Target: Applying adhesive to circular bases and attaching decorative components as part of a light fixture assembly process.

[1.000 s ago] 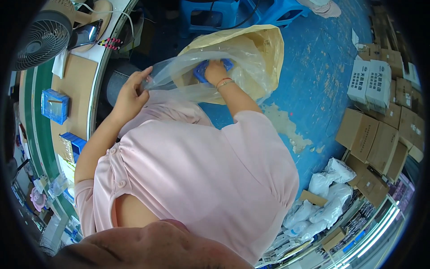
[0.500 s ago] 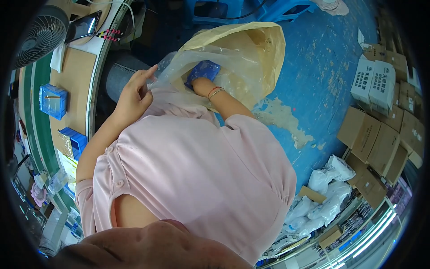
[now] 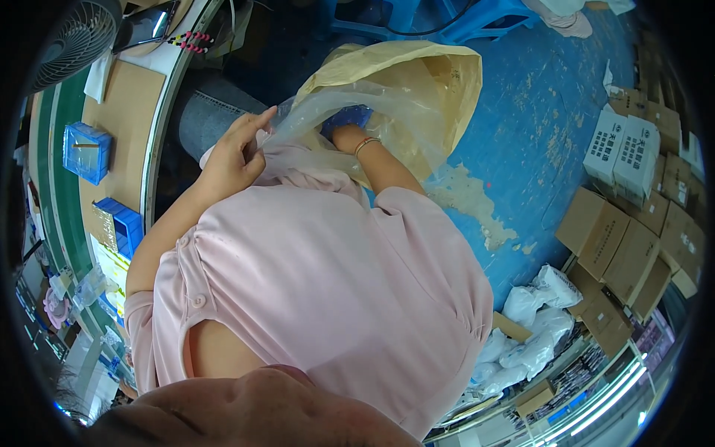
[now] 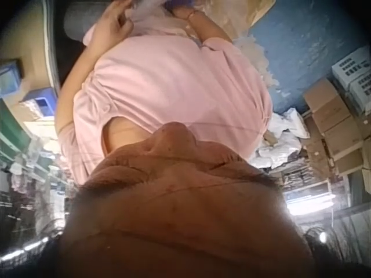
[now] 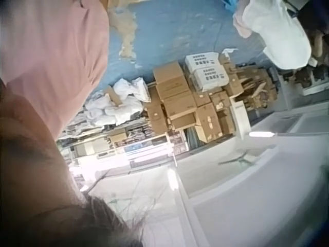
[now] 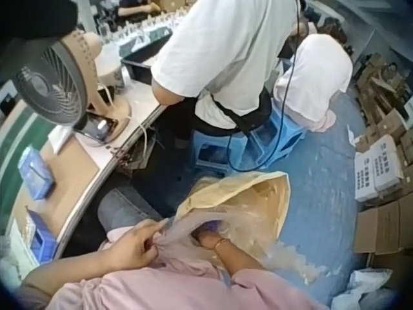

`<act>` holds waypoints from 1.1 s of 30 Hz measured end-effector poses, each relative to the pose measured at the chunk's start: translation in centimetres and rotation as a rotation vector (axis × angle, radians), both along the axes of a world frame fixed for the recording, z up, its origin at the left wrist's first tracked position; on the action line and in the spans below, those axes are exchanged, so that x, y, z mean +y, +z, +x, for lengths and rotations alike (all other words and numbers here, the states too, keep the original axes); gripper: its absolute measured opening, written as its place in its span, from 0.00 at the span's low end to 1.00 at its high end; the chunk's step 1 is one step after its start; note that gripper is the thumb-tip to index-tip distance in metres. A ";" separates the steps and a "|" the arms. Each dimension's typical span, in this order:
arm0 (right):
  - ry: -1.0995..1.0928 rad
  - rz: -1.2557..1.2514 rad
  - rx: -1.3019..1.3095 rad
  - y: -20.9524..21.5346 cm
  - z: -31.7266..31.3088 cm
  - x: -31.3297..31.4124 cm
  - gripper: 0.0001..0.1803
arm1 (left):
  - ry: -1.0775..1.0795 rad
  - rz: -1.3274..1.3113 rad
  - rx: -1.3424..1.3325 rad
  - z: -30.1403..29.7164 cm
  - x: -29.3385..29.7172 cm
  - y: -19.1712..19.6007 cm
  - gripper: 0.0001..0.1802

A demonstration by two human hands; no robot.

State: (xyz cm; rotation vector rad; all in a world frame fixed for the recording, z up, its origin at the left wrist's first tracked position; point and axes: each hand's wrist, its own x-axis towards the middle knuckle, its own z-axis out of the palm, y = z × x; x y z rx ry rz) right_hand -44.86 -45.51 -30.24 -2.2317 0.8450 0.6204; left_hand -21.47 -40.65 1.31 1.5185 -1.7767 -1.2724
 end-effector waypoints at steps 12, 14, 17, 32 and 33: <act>-0.403 0.358 -0.224 -0.6 1.1 0.0 0.23 | 0.034 -0.012 -0.013 0.6 0.2 -0.2 0.35; -0.115 -0.350 0.010 -1.1 2.4 0.2 0.30 | 0.032 -0.027 -0.007 0.6 0.3 -0.5 0.36; -0.496 -0.299 0.049 -2.0 2.6 -0.5 0.33 | 0.018 -0.082 0.018 0.6 0.3 -1.1 0.39; -0.477 -0.261 0.131 1.8 2.4 0.4 0.37 | 0.050 0.006 -0.017 0.3 0.2 -0.5 0.37; -0.469 -0.296 0.136 1.9 2.5 0.4 0.37 | 0.051 0.007 -0.017 0.3 0.2 -0.6 0.37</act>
